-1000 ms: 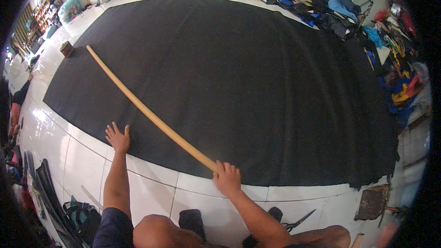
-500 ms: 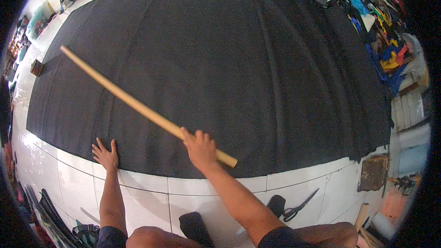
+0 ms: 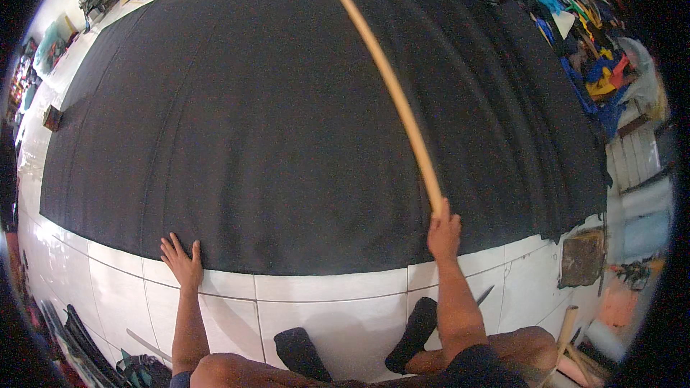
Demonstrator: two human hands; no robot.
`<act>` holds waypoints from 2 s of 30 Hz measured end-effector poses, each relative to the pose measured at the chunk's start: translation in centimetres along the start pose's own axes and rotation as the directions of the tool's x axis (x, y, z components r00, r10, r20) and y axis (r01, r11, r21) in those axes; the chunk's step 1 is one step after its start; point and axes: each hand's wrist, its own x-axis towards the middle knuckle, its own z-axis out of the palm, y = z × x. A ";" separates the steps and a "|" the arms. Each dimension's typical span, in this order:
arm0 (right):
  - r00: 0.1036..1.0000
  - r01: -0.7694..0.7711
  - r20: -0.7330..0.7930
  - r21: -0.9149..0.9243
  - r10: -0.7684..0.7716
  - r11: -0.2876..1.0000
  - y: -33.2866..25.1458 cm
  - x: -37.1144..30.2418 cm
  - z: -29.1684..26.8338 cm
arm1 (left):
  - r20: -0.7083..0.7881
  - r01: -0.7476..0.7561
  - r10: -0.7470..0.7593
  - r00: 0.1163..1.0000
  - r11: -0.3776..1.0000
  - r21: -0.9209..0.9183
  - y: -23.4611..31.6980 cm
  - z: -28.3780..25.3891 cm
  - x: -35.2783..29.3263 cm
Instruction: The person lays a large black fabric on the floor, uses a wooden stick to measure and align it, then cuts the fabric with scissors. The person repeats the process to cut another piece.
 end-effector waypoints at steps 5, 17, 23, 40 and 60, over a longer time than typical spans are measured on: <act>0.987 -0.158 -0.018 0.045 0.159 0.986 8.4 2.6 0.5 | 0.028 -0.035 0.036 0.999 0.999 -0.031 1.3 0.5 -3.7; 0.996 0.082 -0.039 0.202 -0.075 0.976 -2.2 4.1 -1.9 | -0.130 -0.025 -0.048 0.990 0.860 -0.510 1.6 0.4 -9.0; 0.828 0.561 -0.011 0.036 -0.561 0.827 -15.2 6.5 1.8 | -0.266 0.024 -0.219 0.939 0.811 -0.584 0.6 0.0 -9.0; 0.176 0.920 0.352 0.272 -0.919 0.281 -4.1 -3.3 -1.3 | -0.335 0.338 -0.542 0.771 0.793 -0.507 -5.2 0.9 -11.0; 0.196 0.937 0.177 0.256 -0.964 0.237 -36.2 -10.4 6.0 | -0.244 0.502 -0.545 0.802 0.837 -0.217 -4.6 1.7 -11.0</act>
